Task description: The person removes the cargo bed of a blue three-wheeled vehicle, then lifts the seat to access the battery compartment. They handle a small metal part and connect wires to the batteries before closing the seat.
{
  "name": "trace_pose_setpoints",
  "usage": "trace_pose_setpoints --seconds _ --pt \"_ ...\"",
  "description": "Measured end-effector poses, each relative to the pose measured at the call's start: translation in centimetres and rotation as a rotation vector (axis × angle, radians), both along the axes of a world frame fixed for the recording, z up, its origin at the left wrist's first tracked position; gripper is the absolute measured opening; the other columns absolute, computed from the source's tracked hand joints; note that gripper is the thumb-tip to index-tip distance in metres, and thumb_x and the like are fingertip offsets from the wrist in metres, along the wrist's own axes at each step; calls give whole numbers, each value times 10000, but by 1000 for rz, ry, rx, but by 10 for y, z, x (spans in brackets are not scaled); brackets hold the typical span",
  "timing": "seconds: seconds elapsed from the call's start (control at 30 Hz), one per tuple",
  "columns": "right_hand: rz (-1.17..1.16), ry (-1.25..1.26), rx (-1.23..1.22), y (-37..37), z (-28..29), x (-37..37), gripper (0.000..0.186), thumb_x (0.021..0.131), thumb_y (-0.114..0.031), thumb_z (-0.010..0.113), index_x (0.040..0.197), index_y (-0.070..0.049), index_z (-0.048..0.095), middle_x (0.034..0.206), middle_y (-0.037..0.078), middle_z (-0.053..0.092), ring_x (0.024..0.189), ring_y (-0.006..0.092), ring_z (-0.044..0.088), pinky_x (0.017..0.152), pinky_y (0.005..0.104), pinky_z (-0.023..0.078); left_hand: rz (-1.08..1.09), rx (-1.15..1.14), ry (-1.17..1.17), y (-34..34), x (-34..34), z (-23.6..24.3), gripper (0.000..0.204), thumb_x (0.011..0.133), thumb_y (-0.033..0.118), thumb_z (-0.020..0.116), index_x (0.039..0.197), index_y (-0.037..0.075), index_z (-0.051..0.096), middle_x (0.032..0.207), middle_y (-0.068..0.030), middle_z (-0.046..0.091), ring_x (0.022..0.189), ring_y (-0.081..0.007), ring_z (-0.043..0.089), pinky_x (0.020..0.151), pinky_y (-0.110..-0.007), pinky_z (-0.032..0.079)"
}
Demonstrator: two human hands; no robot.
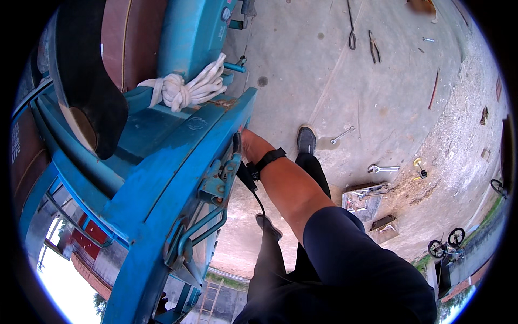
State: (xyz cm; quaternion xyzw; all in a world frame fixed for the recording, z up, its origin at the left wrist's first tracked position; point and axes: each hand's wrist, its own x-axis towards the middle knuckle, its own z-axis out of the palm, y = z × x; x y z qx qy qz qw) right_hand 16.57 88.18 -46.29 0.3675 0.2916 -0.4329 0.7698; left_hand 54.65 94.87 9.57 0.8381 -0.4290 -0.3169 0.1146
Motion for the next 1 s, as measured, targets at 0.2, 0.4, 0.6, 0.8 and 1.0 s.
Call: trace_pose_setpoints --seconds 0.2,0.4,0.6,0.8,1.0 --pt "18 106 85 -1 27 -14 321 971 -359 518 805 -104 622 701 87 605 614 255 585 613 433 499 -55 8 16 3 -36 -5 363 932 475 630 1181 215 588 1001 -87 700 824 -324 664 660 -489 551" --pt "-106 -41 -153 3 36 -32 271 975 -336 519 931 -91 625 841 73 635 772 238 608 739 414 518 -71 56 55 -5 -55 -3 369 925 470 643 1190 224 567 1025 -79 688 835 -309 663 660 -476 553" --pt "-51 -21 -279 23 38 -48 323 962 -391 517 1061 -95 603 1002 69 644 917 236 606 875 425 498 104 232 176 -16 -59 4 370 914 480 656 1165 220 576 1016 -69 685 839 -295 665 656 -449 554" --pt "116 28 -390 26 32 -64 415 952 -425 513 1165 -75 581 1191 94 621 1098 252 584 967 424 464 165 270 221 -21 -18 14 404 894 510 669 1151 210 585 1004 -64 684 834 -291 664 648 -428 549" --pt "35 -25 -435 15 20 -46 361 950 -340 534 1168 -61 604 1174 116 642 1034 264 623 920 428 492 234 161 29 -17 -65 3 384 860 486 723 1106 225 585 959 -56 668 805 -273 634 621 -404 528"
